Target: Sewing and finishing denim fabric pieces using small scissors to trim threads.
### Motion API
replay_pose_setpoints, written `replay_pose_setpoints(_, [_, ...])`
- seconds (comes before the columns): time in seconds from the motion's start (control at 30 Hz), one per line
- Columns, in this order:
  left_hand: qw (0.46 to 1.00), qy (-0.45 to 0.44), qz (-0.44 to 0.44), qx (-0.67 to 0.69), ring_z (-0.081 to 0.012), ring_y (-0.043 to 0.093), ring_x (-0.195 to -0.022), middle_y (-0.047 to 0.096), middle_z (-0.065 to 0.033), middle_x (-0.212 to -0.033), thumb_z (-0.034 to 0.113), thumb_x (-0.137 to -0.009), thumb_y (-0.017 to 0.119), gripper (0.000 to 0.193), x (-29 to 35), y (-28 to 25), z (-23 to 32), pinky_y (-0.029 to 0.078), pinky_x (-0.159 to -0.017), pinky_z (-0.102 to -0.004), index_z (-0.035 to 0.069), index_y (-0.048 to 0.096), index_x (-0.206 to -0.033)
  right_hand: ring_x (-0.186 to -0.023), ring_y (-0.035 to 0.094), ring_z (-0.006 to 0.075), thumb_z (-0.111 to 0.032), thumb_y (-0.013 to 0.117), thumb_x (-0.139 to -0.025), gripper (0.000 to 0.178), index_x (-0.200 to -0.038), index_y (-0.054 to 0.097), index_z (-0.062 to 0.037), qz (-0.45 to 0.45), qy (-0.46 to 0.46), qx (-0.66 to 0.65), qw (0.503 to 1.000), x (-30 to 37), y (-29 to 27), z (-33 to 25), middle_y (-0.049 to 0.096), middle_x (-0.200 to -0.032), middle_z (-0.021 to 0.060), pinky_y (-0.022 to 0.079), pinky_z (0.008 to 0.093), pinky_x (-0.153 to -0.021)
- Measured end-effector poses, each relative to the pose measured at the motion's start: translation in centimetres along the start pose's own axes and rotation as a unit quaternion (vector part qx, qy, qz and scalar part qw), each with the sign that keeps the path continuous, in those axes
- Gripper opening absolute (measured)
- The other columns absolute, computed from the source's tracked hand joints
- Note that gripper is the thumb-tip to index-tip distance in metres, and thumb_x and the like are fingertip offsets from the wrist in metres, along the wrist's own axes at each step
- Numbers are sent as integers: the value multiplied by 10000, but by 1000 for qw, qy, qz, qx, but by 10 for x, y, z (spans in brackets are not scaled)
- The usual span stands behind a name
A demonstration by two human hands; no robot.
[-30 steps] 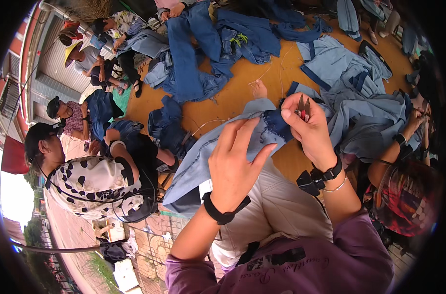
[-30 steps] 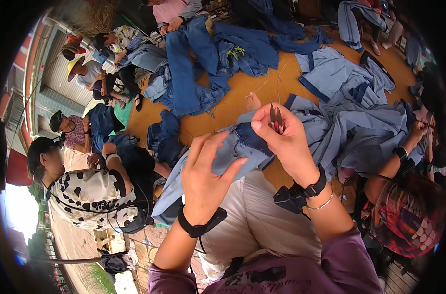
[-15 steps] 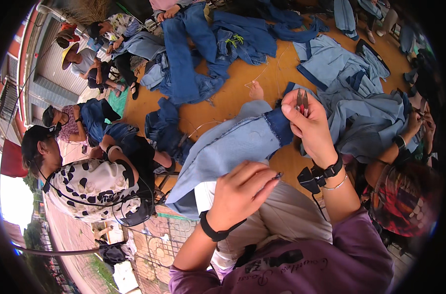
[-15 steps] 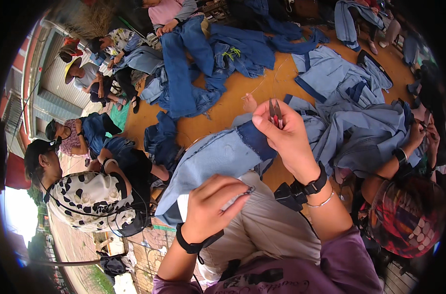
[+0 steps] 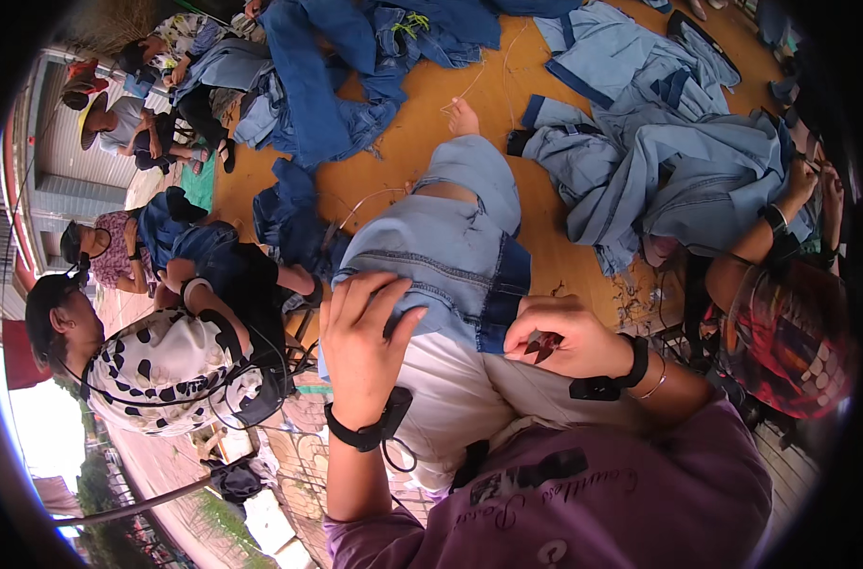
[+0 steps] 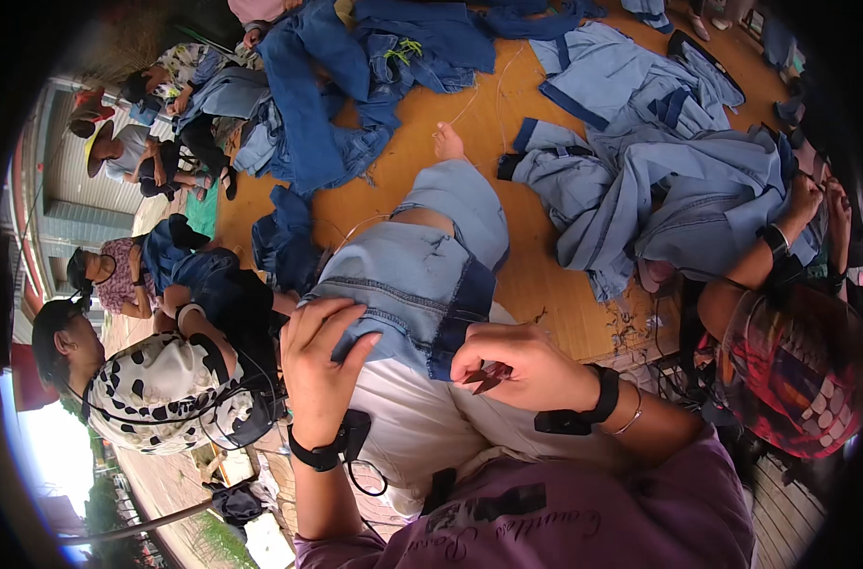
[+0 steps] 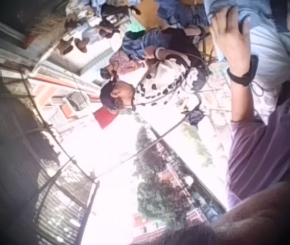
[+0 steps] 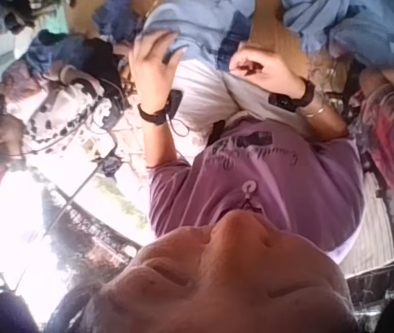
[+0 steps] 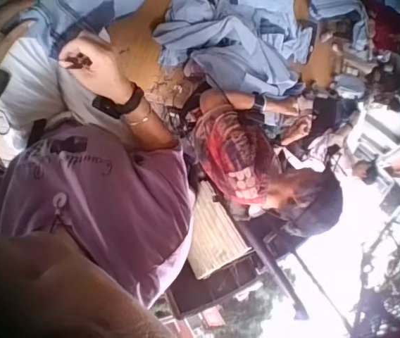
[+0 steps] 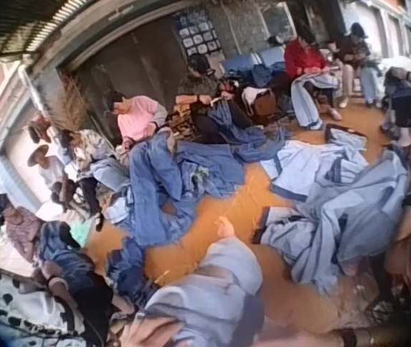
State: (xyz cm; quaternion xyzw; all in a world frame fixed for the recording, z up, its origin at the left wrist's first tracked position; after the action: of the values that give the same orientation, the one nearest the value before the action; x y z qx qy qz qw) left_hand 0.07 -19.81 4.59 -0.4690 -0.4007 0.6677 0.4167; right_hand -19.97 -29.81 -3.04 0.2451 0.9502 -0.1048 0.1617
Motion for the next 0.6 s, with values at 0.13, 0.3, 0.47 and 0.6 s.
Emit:
replay_pose_setpoints(0.13, [999, -46, -5, -15, -287, 561, -960, 618, -60, -1029, 95, -643, 827, 341, 17, -2, -5, 430, -867, -385, 83, 666, -944, -640, 567, 134, 4, 740, -792, 147, -874, 626, -40, -2, 31, -18, 999, 7, 7, 4, 595, -762, 29, 432, 274, -540])
replay_pose_setpoints(0.3, [996, -91, 1, 16, -296, 544, -984, 585, -89, -1045, 12, -643, 805, 343, 31, -3, -12, 439, -872, -399, 73, 629, -930, -646, 605, 114, -1, 735, -801, 149, -906, 632, -31, -58, 63, -55, 995, 14, 13, 12, 625, -790, 25, 457, 246, -535])
replay_pose_setpoints(0.47, [994, -107, 9, 25, -299, 551, -1005, 578, -105, -1046, 11, -630, 816, 349, 43, -7, -16, 442, -884, -388, 66, 628, -919, -664, 606, 86, -12, 731, -819, 139, -921, 636, -27, -11, 105, -62, 992, 19, 9, 24, 635, -769, 20, 449, 224, -540])
replay_pose_setpoints(0.6, [992, -121, 19, 41, -291, 561, -996, 576, -110, -1047, 11, -627, 823, 343, 50, -9, -22, 449, -880, -383, 58, 629, -906, -644, 549, 48, -129, 670, -920, 118, -925, 642, -15, 50, 249, -94, 963, 17, 1, 48, 614, -710, 5, 396, 228, -541])
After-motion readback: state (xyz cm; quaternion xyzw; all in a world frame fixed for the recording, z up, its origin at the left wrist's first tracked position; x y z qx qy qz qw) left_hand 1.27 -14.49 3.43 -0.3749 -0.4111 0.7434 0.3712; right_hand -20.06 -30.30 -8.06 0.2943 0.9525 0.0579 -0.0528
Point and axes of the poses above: each hand's wrist, its own x-axis away from the middle knuckle, its own y-axis out of the palm, z = x × y, the point moved 3 cm from there along -x, towards the middle knuckle
